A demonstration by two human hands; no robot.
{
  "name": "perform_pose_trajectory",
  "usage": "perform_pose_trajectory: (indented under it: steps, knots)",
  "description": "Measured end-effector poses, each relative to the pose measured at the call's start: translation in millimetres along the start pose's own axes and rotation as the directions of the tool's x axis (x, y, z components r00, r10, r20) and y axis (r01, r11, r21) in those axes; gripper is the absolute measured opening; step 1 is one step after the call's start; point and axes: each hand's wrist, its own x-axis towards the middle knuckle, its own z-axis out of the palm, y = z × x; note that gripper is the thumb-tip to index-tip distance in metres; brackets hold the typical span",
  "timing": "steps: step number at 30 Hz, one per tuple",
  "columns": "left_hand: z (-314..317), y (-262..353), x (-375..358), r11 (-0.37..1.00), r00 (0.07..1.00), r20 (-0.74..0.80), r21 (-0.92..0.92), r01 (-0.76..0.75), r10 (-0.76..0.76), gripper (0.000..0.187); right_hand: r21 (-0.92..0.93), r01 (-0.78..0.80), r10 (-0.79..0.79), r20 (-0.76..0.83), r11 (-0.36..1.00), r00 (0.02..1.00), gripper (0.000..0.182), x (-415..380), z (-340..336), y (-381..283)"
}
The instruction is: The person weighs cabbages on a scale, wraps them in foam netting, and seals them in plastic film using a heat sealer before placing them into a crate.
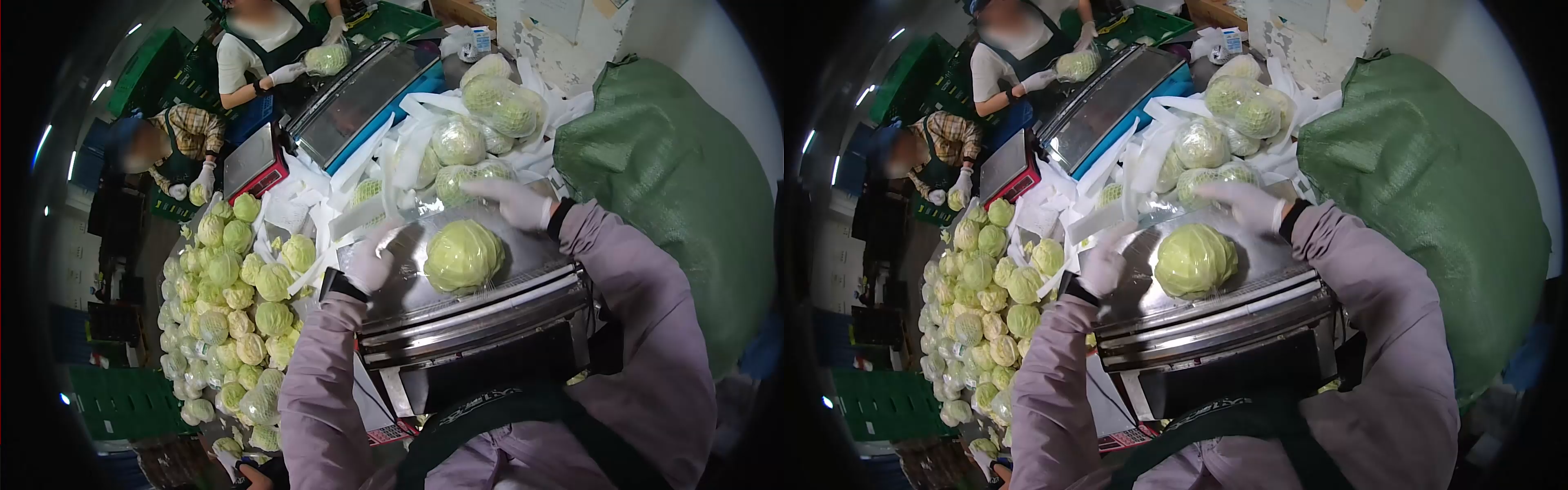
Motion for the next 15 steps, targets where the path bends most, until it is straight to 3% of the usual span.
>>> perform_pose_trajectory:
  steps: [1, 3, 4, 5, 6, 9, 11, 12, 13, 15]
  knots:
    - [16, -20, 2, 0.974, 0.965, 0.253, 0.197, -0.115, 0.063, 0.054, -0.150, -0.022, 0.053, 0.204, 0.988, 0.977, 0.056, -2, 1, -6]
    - [38, 2, -5, 0.809, 0.948, 0.277, 0.515, -0.282, 0.155, 0.068, -0.321, 0.062, 0.053, 0.338, 0.945, 0.940, 0.076, -22, 16, -5]
    - [44, 18, -5, 0.814, 0.949, 0.280, 0.511, -0.276, 0.147, 0.068, -0.312, 0.014, 0.094, 0.331, 0.950, 0.939, 0.083, -28, 18, -13]
    - [49, 36, -6, 0.853, 0.974, 0.221, 0.497, -0.163, 0.057, 0.076, -0.301, -0.034, 0.137, 0.326, 0.953, 0.935, 0.090, -34, 21, -18]
    - [55, 44, -8, 0.879, 0.986, 0.165, 0.475, -0.047, -0.036, 0.083, -0.295, -0.040, 0.142, 0.334, 0.955, 0.932, 0.090, -39, 31, -17]
    - [76, 28, -10, 0.939, 0.992, 0.090, 0.339, 0.058, -0.094, 0.092, -0.378, 0.007, 0.087, 0.231, 0.926, 0.969, 0.098, -42, 41, -16]
    - [71, 35, -5, 0.927, 0.985, 0.097, 0.364, 0.096, -0.140, 0.093, -0.093, -0.218, 0.235, 0.258, 0.971, 0.937, 0.102, -38, 36, -28]
    - [67, 30, -6, 0.985, 0.955, 0.242, 0.035, 0.170, -0.173, 0.091, 0.090, -0.150, 0.132, 0.182, 0.985, 0.974, 0.099, -42, 45, -17]
    - [67, 25, -7, 0.919, 0.910, 0.384, -0.284, 0.274, -0.153, 0.089, 0.085, -0.148, 0.131, 0.182, 0.985, 0.975, 0.099, -41, 40, -24]
    - [74, 19, -21, 0.931, 0.878, 0.468, -0.268, 0.248, -0.099, 0.080, 0.502, -0.298, 0.032, 0.472, 0.812, 0.881, 0.094, -45, 29, -42]
